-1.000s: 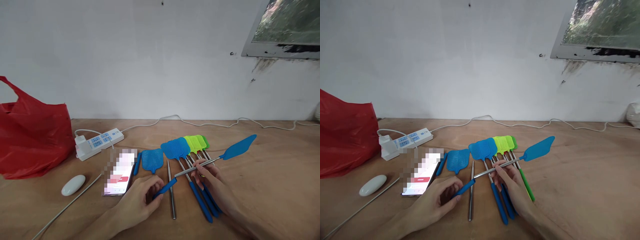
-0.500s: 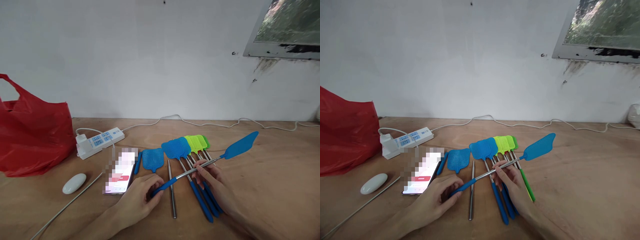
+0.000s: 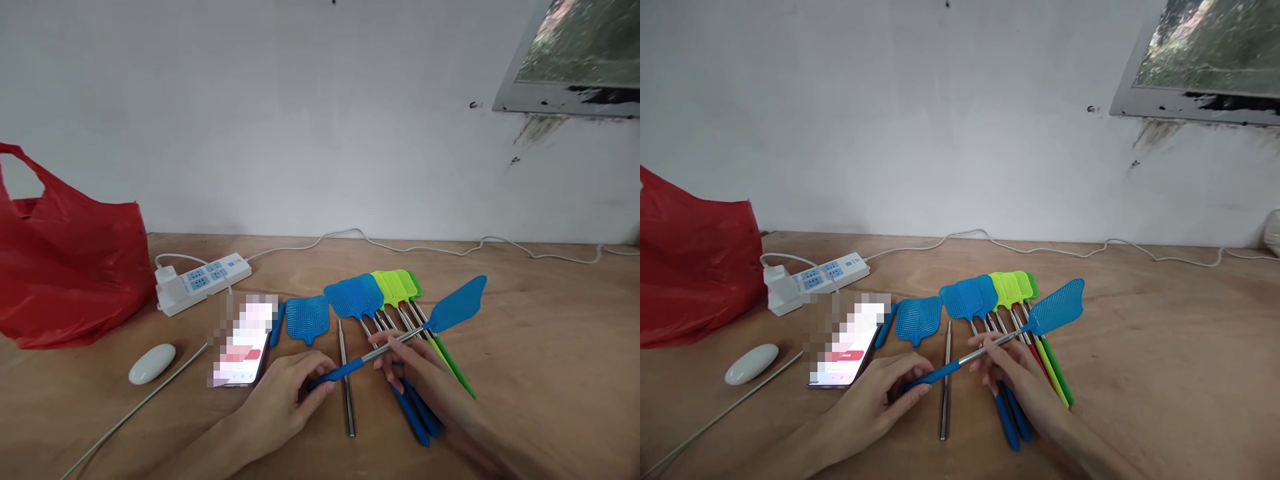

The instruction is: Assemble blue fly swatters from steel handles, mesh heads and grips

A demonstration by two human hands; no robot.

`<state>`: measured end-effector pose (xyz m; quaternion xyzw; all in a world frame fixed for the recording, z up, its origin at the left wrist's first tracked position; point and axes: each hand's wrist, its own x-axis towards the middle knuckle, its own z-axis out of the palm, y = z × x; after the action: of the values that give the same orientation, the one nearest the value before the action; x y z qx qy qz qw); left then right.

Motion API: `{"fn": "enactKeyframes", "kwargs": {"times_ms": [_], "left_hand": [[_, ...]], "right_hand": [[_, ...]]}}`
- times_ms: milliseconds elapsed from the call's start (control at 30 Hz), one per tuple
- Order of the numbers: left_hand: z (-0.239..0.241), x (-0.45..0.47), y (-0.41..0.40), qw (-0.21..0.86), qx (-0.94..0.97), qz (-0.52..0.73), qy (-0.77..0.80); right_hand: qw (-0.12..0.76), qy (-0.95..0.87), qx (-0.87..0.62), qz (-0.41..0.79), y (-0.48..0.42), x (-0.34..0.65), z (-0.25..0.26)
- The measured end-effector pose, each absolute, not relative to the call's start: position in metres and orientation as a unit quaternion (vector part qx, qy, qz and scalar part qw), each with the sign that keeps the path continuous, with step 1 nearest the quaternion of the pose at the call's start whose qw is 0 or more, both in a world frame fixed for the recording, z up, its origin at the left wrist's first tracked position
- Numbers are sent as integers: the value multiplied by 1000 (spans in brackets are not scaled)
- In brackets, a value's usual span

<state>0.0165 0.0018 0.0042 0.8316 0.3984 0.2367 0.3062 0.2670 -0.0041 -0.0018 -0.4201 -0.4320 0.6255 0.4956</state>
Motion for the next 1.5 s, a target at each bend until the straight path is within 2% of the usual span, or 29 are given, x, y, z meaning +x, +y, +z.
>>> {"fn": "enactKeyframes", "kwargs": {"times_ms": [100,233,567,1300,1500], "left_hand": [[4,16,3,304,824,237,416],[3,16,3,301,818,233,432],[-12,17,3,331,803,258,424],[-6,23,-1,361,806,270,384],[-3,21,1,348,815,279,370]], "right_hand": [[540,-380,-386,644,-2,269,-2],[574,-392,-394,601,0,273,-5],[553,-474,-433,531,2,280,-13],[515,-537,-430,512,-2,279,-8],[565,-459,-422,539,0,279,-10]]}}
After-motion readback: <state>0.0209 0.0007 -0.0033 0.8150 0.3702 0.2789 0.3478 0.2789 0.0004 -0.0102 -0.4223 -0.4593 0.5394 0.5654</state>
